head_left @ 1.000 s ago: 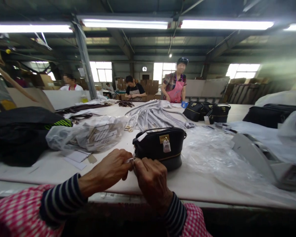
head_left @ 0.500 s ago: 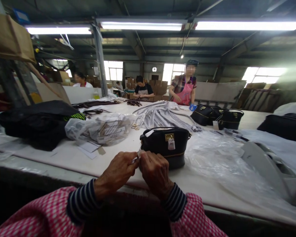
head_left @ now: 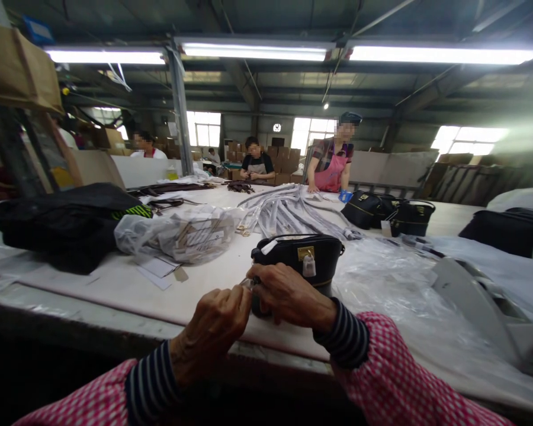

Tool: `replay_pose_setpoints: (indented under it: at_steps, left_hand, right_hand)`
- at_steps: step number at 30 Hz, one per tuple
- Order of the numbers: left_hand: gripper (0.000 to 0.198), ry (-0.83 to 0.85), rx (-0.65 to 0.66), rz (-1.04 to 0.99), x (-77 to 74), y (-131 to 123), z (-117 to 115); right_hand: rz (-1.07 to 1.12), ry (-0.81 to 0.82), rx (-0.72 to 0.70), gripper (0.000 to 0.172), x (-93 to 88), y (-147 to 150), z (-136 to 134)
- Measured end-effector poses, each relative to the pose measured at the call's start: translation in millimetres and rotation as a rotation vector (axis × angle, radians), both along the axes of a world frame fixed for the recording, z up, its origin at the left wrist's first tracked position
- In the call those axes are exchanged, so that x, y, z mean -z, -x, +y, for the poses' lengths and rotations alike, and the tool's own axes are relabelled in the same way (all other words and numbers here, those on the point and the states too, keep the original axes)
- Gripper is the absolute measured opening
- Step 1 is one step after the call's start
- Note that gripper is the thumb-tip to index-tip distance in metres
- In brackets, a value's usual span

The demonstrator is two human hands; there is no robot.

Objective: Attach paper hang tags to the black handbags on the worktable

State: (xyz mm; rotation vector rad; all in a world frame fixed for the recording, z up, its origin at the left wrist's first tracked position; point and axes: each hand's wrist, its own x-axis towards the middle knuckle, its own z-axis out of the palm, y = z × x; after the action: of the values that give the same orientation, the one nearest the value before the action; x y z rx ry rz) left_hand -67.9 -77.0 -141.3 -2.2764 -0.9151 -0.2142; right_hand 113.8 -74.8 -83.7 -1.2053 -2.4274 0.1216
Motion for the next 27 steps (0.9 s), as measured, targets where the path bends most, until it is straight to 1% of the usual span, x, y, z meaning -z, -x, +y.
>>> replay_pose_setpoints:
  at_steps: [3,7,10,12,14,16,20,22,24,27]
  left_hand:
    - [0.029,-0.036,0.001,0.011,1.0,1.0,1.5]
    - [0.029,-0.063,0.038,-0.009,5.6,2.9,5.0]
    - [0.032,-0.076,0.089,-0.087,11.7,4.9,7.8]
    - [0.031,-0.042,0.116,-0.171,15.6,6.1,9.7]
    - [0.026,0.061,0.152,-0.288,17.9,7.3,11.5]
    - [0.022,0.217,0.184,-0.434,17.3,8.4,13.1]
    - [0.021,0.589,0.174,-0.730,8.6,9.2,13.7]
    - [0.025,0.757,0.160,-0.849,3.9,8.9,13.2]
    - [0.030,0.861,0.146,-0.925,0.9,8.1,12.9]
    - [0.035,0.912,0.137,-1.025,-0.6,5.7,13.6]
  right_hand:
    - [-0.046,0.033,0.016,0.018,-1.5,2.7,3.4]
    - [-0.166,-0.051,0.070,0.016,1.3,5.1,5.6]
    - [-0.289,-0.084,0.067,0.015,1.7,7.6,5.6]
    - [-0.349,-0.108,0.061,0.016,1.9,10.6,4.8]
    - [-0.386,-0.150,0.073,0.016,3.7,14.0,3.3]
    - [-0.394,-0.189,0.065,0.015,7.9,16.3,1.5]
    - [-0.353,-0.237,0.023,0.018,21.3,14.2,-1.2]
    - [-0.343,-0.261,0.027,0.018,27.8,11.4,-1.7]
    - [-0.325,-0.266,0.034,0.017,32.5,9.7,-2.1]
    - [-0.247,-0.234,0.050,0.017,37.7,10.0,-4.7]
